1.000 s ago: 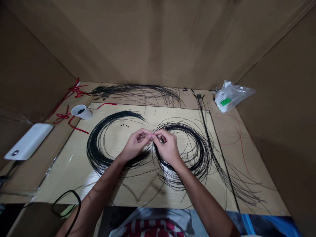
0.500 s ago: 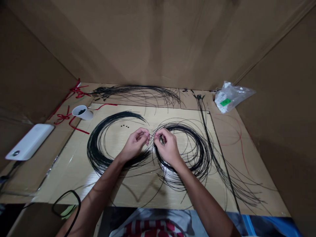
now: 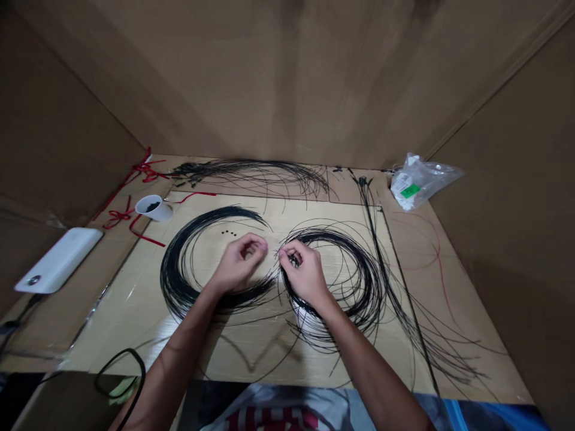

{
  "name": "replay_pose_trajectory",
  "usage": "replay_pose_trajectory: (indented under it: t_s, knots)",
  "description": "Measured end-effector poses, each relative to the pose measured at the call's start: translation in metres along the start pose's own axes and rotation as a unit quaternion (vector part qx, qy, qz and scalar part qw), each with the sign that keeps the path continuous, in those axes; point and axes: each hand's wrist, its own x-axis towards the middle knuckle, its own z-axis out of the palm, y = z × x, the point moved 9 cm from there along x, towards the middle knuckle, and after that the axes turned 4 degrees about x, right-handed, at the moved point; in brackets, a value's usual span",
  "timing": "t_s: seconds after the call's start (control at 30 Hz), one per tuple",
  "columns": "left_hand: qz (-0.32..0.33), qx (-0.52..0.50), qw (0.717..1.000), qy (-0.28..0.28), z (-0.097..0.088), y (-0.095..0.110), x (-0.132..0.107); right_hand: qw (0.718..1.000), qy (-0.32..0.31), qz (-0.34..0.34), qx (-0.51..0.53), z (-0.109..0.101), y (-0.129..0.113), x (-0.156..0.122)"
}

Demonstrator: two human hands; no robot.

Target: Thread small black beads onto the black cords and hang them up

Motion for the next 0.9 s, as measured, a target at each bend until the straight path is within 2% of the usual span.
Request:
replay_pose_trajectory:
  t_s: [0.07,0.13,0.23,0.43,0.77,0.83,0.9]
  knots:
    - [0.021,0.13,0.987,0.091,-0.034,0.002,0.002,1.0,0.007,0.004,0.001,-0.001,0.002,0.0]
    - [0.035,0.243,0.955,0.167,-0.063,0.002,0.001,1.0,0.012,0.007,0.002,-0.002,0.004,-0.001]
    - [0.035,0.328,0.921,0.208,-0.085,-0.005,0.001,1.0,0.014,0.007,0.001,-0.001,0.004,-0.001]
    - [0.038,0.388,0.895,0.217,-0.089,-0.006,-0.001,1.0,0.015,0.004,0.004,-0.002,0.004,-0.001]
    - [0.033,0.374,0.9,0.224,-0.094,-0.009,-0.003,1.0,0.015,0.005,0.006,-0.002,0.0,-0.001]
    - [0.041,0.347,0.908,0.233,-0.091,-0.004,-0.003,1.0,0.017,0.003,0.009,-0.003,-0.002,-0.001]
    - [0.038,0.257,0.936,0.236,-0.083,-0.001,-0.003,1.0,0.02,0.003,0.011,-0.003,-0.004,-0.001]
